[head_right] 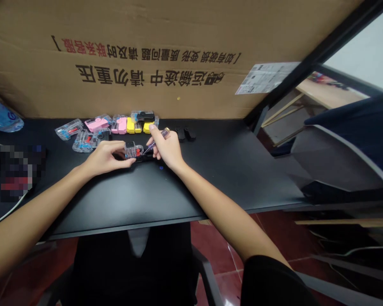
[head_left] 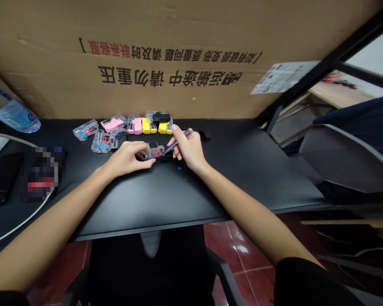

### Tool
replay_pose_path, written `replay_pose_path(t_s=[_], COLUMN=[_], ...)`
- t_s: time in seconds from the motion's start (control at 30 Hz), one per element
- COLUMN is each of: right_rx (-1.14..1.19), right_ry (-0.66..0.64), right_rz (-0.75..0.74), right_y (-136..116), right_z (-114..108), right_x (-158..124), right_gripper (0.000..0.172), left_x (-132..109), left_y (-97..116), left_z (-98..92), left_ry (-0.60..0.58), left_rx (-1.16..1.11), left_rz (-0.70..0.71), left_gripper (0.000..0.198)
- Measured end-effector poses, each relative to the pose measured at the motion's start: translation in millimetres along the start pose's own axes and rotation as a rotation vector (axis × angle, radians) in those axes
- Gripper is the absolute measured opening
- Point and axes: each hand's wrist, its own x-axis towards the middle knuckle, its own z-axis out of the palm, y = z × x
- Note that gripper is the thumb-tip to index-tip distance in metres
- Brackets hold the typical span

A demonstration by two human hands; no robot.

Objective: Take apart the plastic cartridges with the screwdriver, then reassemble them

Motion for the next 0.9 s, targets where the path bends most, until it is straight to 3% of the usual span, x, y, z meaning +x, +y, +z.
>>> replay_pose_path(t_s=[0.23, 0.63, 0.9], right_rx=[-0.027, -0.080, -0.157], right_ry=[0.121, 0.066, 0.121], right_rz=[-0.095, -0.097, -0.175], right_y=[-9.0, -13.4, -15.8], right_z=[3.4, 7.2, 9.8], right_x=[-10.2, -14.8, -22.0], right_gripper=[0.069, 0.067, 0.063], left_x=[-1.3, -1.3, -0.9], left_y=[-1.6, -0.9, 0.3], left_z=[2.4, 4.4, 5.8], left_ry=[0.026, 0.038, 0.040], left_rx=[0.000, 0.031, 0.027], left_rz=[-0.033, -0.005, -0.030], left_gripper=[0.025, 0.023, 0.021])
